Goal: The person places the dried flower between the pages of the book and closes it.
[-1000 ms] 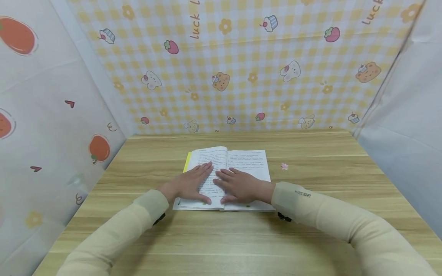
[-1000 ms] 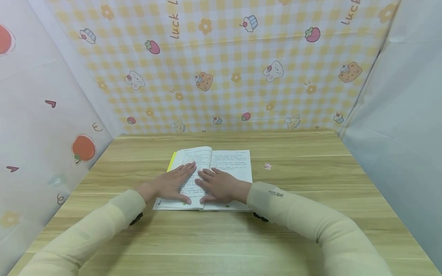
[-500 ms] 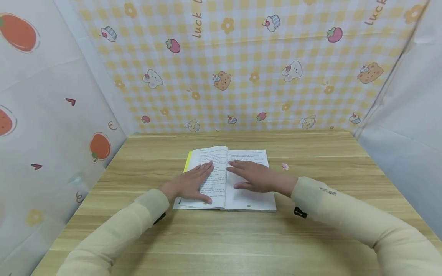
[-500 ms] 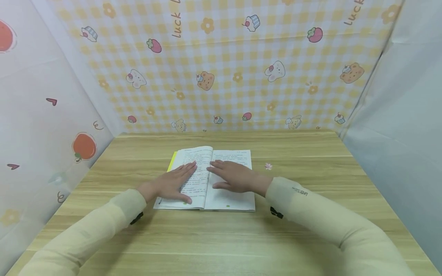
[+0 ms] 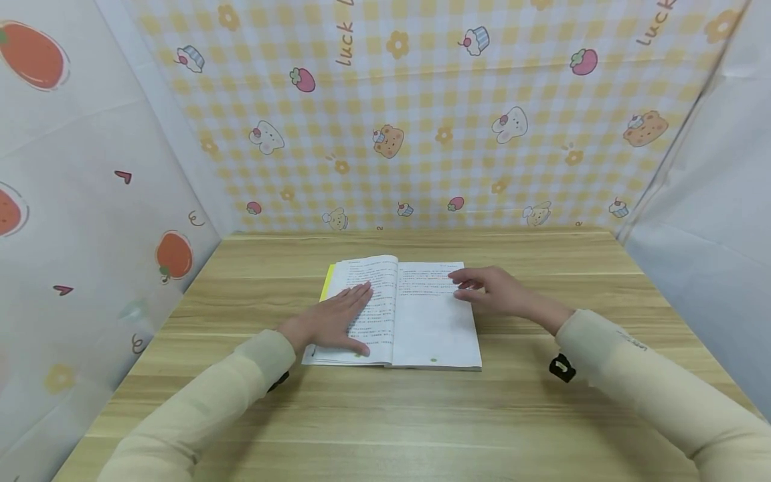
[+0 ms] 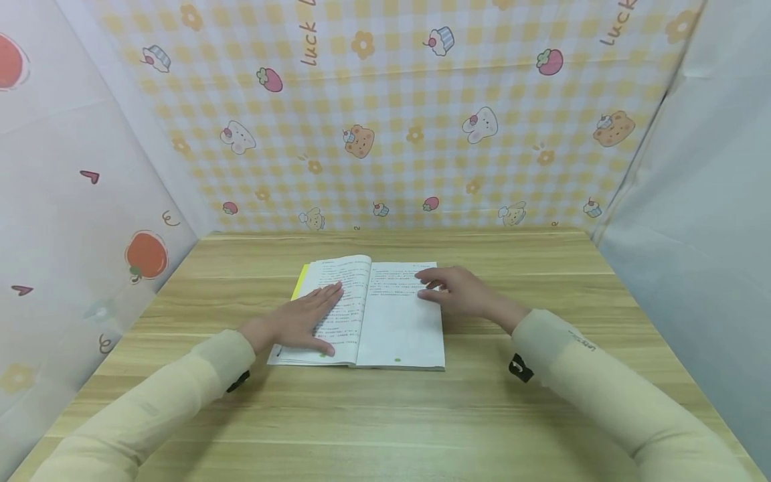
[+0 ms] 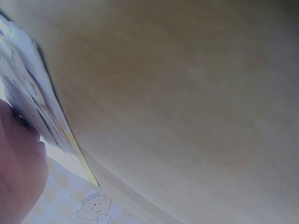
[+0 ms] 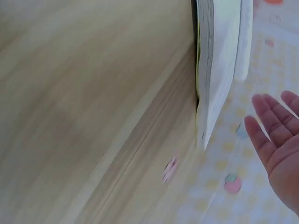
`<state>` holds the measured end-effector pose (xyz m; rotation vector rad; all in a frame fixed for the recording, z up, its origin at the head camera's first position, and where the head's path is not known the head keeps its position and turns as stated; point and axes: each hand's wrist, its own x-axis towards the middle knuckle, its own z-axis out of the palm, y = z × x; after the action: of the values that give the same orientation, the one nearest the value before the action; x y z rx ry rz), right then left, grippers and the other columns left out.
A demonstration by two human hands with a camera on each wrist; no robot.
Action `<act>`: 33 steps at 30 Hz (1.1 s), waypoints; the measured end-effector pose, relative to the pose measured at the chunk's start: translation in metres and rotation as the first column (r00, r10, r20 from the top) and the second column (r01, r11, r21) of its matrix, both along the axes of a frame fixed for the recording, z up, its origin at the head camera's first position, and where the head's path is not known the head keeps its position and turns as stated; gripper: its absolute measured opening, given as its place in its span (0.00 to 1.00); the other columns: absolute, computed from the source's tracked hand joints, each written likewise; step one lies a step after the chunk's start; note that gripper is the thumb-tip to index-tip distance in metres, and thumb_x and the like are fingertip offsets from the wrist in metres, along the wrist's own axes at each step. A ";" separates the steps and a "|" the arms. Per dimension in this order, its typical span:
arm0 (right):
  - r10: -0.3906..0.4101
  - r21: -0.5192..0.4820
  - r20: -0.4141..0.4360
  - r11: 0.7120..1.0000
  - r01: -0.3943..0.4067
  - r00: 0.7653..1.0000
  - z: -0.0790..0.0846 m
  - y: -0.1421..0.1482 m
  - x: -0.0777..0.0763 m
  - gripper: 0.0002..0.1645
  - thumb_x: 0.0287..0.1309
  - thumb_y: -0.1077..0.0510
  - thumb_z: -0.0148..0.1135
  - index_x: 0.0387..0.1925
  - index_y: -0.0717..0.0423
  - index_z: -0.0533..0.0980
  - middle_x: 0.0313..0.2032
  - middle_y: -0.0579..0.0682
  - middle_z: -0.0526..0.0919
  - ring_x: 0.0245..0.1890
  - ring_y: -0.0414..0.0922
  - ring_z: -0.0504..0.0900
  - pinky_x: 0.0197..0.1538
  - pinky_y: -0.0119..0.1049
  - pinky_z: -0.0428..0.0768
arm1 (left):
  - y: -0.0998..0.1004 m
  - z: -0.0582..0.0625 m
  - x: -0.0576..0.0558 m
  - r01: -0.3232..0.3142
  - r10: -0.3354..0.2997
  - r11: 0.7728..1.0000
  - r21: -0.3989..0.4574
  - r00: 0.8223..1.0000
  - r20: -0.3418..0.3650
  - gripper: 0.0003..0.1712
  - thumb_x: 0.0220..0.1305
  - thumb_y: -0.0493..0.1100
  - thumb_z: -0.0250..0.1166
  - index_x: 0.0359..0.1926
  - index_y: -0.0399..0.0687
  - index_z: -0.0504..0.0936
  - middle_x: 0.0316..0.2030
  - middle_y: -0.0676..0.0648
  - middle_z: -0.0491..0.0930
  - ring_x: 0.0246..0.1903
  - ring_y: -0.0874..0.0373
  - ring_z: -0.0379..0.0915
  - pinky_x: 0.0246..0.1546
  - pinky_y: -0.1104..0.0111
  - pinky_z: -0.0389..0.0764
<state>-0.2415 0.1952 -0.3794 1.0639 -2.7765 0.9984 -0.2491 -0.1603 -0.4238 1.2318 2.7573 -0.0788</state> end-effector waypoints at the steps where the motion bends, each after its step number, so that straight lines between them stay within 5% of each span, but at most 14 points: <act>1: -0.018 -0.029 0.034 0.999 0.019 0.999 0.000 0.005 -0.001 0.25 0.54 0.46 0.57 0.50 0.57 0.73 0.42 0.52 0.79 0.39 0.42 0.78 0.41 0.37 0.76 | 0.000 0.000 0.000 0.001 -0.001 1.000 0.000 1.000 -0.001 0.68 0.37 0.84 0.39 0.67 0.42 0.34 0.67 0.45 0.30 0.65 0.54 0.26 0.62 0.63 0.38; 5: -0.075 -0.118 0.217 0.988 0.103 0.973 0.000 0.025 -0.005 0.26 0.52 0.47 0.59 0.51 0.56 0.72 0.37 0.50 0.80 0.36 0.45 0.78 0.36 0.38 0.77 | 0.000 -0.001 -0.001 0.008 -0.008 1.000 -0.001 1.000 -0.004 0.67 0.38 0.84 0.38 0.67 0.42 0.34 0.67 0.45 0.30 0.65 0.54 0.27 0.62 0.62 0.38; 13: -0.065 -0.170 0.458 0.973 0.159 0.887 -0.009 0.064 -0.018 0.31 0.52 0.50 0.60 0.53 0.65 0.68 0.36 0.64 0.78 0.37 0.59 0.76 0.40 0.49 0.76 | 0.000 -0.001 -0.001 0.022 -0.022 1.000 0.000 1.000 -0.010 0.67 0.38 0.84 0.38 0.67 0.41 0.34 0.67 0.44 0.30 0.65 0.53 0.26 0.62 0.61 0.39; 28: -0.236 -0.064 0.488 0.950 0.304 0.840 -0.030 0.090 -0.033 0.21 0.52 0.59 0.60 0.48 0.63 0.72 0.27 0.56 0.73 0.26 0.45 0.71 0.28 0.35 0.75 | 0.000 -0.002 -0.001 0.018 -0.018 1.000 -0.006 1.000 -0.005 0.67 0.38 0.84 0.39 0.67 0.41 0.33 0.67 0.45 0.29 0.65 0.54 0.27 0.62 0.61 0.40; 33: -0.268 0.004 0.437 0.955 0.296 0.859 -0.036 0.088 -0.037 0.24 0.49 0.52 0.63 0.47 0.60 0.73 0.28 0.54 0.75 0.26 0.44 0.70 0.28 0.34 0.73 | 0.000 -0.002 -0.001 0.023 -0.023 1.000 -0.013 1.000 -0.002 0.67 0.39 0.83 0.38 0.67 0.41 0.33 0.67 0.44 0.29 0.65 0.53 0.27 0.62 0.60 0.41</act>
<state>-0.2785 0.2831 -0.4157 0.4367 -3.0791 1.4122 -0.2505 -0.1606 -0.4260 1.2612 2.7404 -0.1000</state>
